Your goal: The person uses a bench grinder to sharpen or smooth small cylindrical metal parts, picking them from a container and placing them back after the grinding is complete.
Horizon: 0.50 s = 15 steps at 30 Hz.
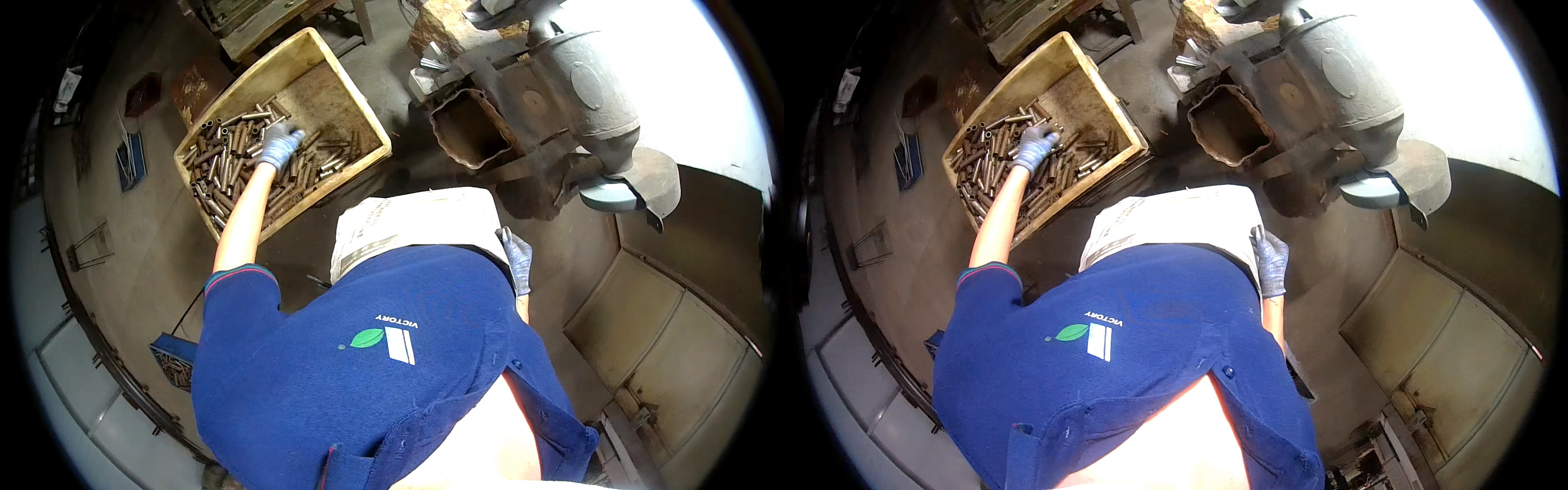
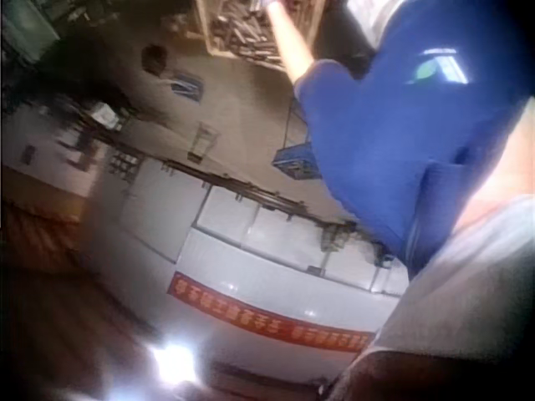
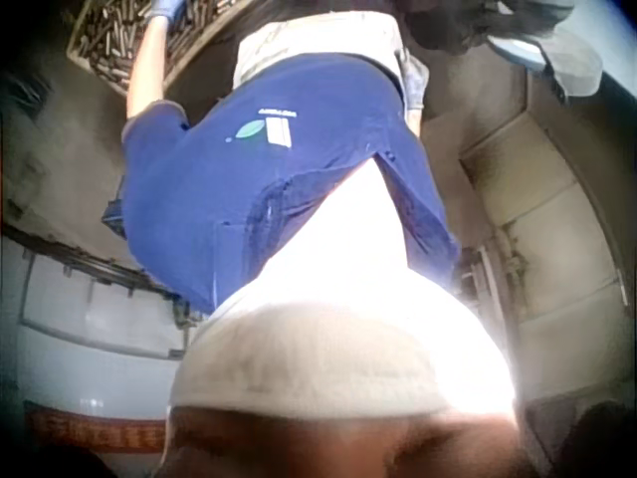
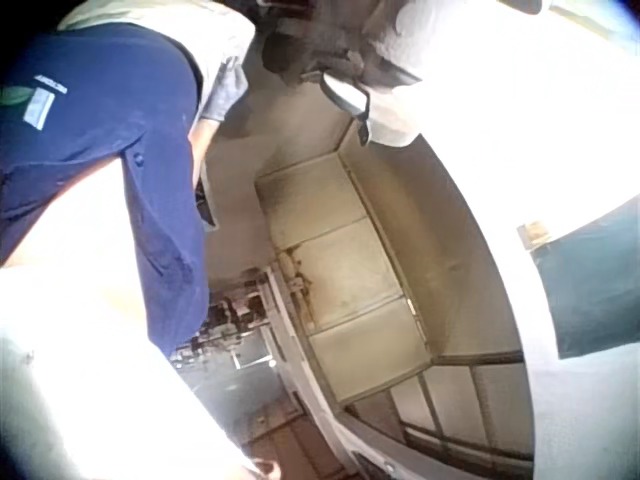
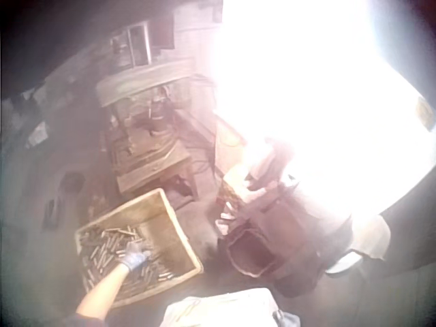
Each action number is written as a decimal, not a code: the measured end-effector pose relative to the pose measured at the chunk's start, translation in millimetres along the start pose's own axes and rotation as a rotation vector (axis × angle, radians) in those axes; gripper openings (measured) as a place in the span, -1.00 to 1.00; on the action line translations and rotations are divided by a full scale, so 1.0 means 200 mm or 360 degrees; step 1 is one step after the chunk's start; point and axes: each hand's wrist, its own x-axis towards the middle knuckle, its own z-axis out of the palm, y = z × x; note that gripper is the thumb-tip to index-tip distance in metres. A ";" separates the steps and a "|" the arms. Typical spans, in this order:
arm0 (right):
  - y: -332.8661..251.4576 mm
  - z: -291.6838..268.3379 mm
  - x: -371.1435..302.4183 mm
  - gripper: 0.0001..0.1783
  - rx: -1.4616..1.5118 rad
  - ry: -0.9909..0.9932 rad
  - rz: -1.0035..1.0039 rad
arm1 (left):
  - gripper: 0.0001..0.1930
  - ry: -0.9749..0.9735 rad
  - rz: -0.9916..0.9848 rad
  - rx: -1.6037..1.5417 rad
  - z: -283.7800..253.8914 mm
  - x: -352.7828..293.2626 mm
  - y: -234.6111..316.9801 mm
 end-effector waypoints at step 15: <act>0.09 -0.04 -0.07 -0.68 -0.0098 0.0117 0.0098 | -0.78 -0.0569 0.0386 0.1298 0.39 0.13 0.07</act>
